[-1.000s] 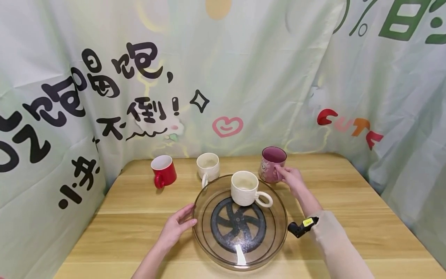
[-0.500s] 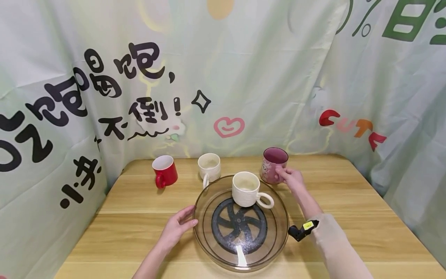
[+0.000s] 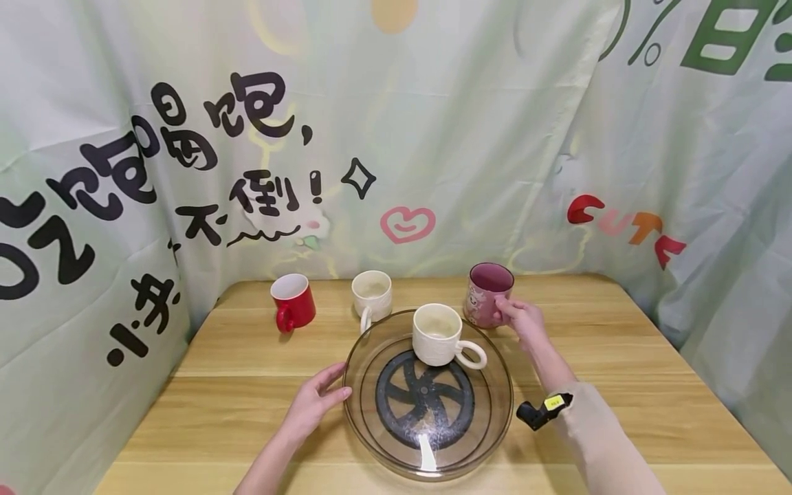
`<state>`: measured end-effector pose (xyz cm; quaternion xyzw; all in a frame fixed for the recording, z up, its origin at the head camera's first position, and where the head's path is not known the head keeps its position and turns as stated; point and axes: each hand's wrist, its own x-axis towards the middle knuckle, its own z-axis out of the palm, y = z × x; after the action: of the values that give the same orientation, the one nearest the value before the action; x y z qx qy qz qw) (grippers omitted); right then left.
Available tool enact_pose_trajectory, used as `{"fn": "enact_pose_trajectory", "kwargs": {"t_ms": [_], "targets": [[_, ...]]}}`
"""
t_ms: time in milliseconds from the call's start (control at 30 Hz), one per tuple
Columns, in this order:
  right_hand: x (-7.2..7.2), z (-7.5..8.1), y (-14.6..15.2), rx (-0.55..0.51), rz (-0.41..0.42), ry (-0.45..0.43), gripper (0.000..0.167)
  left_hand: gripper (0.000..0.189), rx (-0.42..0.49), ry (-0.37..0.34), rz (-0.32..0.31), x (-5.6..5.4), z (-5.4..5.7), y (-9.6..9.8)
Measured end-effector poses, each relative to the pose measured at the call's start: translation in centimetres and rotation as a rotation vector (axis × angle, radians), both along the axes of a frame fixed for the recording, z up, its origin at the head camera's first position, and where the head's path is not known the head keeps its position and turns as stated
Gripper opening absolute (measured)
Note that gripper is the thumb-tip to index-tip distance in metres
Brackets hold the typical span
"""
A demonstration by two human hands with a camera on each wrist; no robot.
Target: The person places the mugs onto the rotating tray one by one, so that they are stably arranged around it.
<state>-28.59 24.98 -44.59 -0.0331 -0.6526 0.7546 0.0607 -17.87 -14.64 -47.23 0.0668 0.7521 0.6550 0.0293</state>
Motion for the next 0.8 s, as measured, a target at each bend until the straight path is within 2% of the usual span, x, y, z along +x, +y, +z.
{"fn": "enact_pose_trajectory", "kwargs": {"t_ms": [200,233,333,367,467,567,667,800], "targets": [[0.5,-0.5,0.2,-0.075,0.031,0.073,0.007,0.053,0.004,0.001,-0.012,0.0,0.0,0.0],[1.1,0.1,-0.1,-0.062,0.024,0.071,0.006,0.053,0.004,0.000,-0.013,0.0,-0.1,0.0],[1.3,0.0,0.1,-0.118,0.029,0.086,0.006,0.053,0.007,-0.001,-0.016,0.0,-0.2,0.0],[1.8,0.5,-0.2,-0.103,0.013,0.068,0.011,0.053,0.008,0.000,-0.016,0.0,-0.3,0.0],[2.1,1.2,-0.3,-0.163,-0.006,0.023,0.025,0.053,0.012,0.002,-0.016,-0.1,-0.4,0.0],[2.9,2.6,-0.6,-0.222,-0.033,-0.045,0.035,0.052,0.016,-0.001,-0.016,-0.1,-0.4,0.0],[3.5,3.7,-0.5,-0.259,-0.042,-0.079,0.037,0.053,0.019,0.000,-0.017,-0.1,-0.3,0.0],[4.1,4.7,-0.2,-0.262,-0.036,-0.068,0.034,0.053,0.013,0.002,-0.011,-0.1,-0.2,-0.1]]}}
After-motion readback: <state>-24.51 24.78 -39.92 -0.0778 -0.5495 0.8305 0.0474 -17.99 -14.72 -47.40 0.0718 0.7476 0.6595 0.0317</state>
